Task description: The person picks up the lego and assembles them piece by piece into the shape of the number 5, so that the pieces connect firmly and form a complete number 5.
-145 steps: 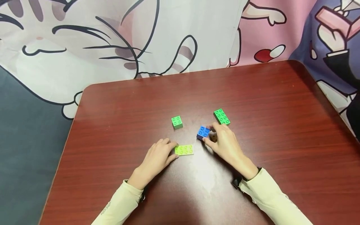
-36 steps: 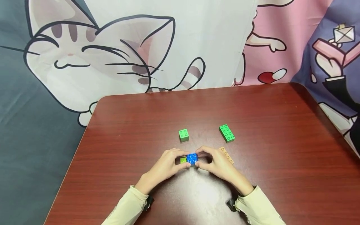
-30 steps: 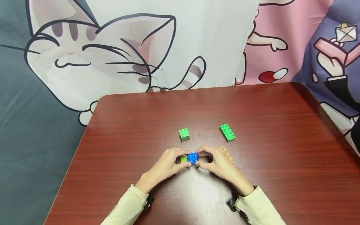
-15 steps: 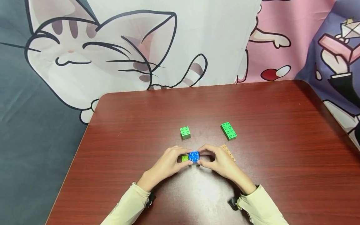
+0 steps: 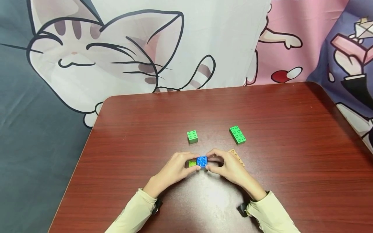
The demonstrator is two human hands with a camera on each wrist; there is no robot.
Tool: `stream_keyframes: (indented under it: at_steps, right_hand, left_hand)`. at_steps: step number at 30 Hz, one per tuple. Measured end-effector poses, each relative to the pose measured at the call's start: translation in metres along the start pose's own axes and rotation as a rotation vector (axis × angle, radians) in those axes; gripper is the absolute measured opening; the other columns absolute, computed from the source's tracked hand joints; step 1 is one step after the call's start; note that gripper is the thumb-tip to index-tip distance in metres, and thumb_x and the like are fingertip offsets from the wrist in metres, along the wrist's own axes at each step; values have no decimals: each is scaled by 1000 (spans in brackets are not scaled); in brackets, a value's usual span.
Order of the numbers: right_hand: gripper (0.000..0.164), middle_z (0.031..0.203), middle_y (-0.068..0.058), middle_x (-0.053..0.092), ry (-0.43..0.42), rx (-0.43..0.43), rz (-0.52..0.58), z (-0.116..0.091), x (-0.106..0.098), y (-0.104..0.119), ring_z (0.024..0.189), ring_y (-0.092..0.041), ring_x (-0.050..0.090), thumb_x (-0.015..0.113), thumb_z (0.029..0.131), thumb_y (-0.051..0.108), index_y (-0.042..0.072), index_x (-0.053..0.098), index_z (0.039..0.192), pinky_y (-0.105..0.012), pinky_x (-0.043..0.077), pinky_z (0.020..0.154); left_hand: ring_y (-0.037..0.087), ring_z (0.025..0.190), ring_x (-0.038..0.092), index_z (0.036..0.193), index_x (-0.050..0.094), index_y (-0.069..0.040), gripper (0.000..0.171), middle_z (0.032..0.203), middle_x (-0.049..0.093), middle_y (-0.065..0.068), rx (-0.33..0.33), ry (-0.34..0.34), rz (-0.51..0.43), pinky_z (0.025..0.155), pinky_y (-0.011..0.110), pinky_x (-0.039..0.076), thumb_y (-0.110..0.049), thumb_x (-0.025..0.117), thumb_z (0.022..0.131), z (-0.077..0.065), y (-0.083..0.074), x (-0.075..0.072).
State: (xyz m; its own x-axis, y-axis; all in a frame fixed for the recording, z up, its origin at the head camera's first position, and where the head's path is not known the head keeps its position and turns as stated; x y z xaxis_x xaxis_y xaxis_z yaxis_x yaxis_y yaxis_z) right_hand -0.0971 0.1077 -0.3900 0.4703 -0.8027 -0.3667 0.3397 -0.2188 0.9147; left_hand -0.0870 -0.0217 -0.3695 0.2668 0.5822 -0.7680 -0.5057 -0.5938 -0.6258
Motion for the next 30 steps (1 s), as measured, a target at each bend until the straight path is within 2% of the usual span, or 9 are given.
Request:
stream_keyframes:
  at_steps: [5,12,22,30]
  right_hand:
    - [27,98,-12,68,11,-1,3,1,-1,-2,93,-27,65,74,77,2,2,61,101,-35,50,80]
    - [27,98,-7,69,24,27,-46,0,-3,-4,93,-19,65,75,77,6,7,63,101,-34,51,80]
    - [24,97,-5,69,40,25,-32,0,-4,-4,92,-19,65,74,79,8,8,63,101,-38,51,79]
    - [29,93,12,67,-25,-44,-250,0,-8,1,90,-15,63,79,73,11,18,65,98,-34,48,81]
  left_hand:
    - [10,95,62,111,66,-4,33,104,67,6,-12,0,-2,83,17,46,-21,70,83,2,1,1]
    - [11,94,62,112,66,-2,34,103,67,7,-44,33,-23,82,17,46,-20,71,83,3,2,3]
    - [8,96,61,113,66,-6,36,105,67,3,-53,33,29,80,20,48,-27,70,84,3,3,3]
    - [6,94,61,113,67,-9,36,104,67,0,-49,31,41,78,21,48,-28,71,83,3,3,3]
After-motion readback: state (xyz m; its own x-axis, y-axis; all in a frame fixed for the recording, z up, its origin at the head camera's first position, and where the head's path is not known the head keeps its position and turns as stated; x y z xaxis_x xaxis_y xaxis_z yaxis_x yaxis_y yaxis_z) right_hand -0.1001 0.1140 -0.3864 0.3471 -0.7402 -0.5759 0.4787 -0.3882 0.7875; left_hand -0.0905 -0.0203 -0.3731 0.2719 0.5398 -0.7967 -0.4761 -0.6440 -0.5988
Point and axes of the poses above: each hand's wrist, its own z-axis towards the middle knuckle, its own x-axis out of the palm, y = z × x, the point moved 8 cm from there along z, towards the middle knuckle
